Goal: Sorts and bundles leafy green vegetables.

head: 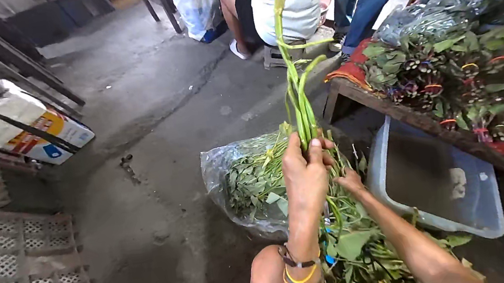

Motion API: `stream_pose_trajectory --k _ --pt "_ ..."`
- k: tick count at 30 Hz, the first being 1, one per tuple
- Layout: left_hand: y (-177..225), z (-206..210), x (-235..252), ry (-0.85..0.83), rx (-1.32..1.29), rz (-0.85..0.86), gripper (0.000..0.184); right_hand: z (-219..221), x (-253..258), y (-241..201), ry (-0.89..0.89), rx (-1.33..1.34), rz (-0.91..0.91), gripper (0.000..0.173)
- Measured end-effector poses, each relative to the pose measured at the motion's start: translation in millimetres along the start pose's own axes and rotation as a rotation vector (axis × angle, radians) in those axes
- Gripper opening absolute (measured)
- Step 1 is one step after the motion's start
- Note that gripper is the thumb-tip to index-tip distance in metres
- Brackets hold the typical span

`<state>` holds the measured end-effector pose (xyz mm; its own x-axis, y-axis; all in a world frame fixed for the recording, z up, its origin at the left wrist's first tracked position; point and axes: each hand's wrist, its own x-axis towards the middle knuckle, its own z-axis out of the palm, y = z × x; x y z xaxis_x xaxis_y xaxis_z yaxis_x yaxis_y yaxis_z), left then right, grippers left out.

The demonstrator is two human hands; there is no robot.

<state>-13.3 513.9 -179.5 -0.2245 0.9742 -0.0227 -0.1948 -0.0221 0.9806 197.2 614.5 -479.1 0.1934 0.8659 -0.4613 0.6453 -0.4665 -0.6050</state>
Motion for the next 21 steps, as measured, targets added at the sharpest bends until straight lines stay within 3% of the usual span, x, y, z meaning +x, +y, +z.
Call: stream_pose_trajectory --k 4,8,10,13,18,21 --pt "0 4 -6 -0.016 0.017 0.015 0.019 -48 -45 10 -0.016 -0.012 -0.246 0.066" --pt "7 9 -12 -0.041 0.011 0.001 0.022 -94 -74 -4 0.005 -0.060 -0.475 0.090" --pt "8 12 -13 -0.057 0.021 -0.008 0.023 -113 -83 -8 -0.014 -0.070 -0.653 0.069" --pt "9 15 -14 -0.084 0.015 0.003 0.023 -149 -113 -38 0.027 -0.095 -0.747 0.039" --pt "11 11 -15 -0.108 -0.113 0.028 0.026 -230 -171 -97 0.135 -0.005 -0.788 0.036" --pt "9 7 -15 -0.105 -0.140 0.021 0.019 -277 -183 -115 0.211 -0.008 -0.754 0.023"
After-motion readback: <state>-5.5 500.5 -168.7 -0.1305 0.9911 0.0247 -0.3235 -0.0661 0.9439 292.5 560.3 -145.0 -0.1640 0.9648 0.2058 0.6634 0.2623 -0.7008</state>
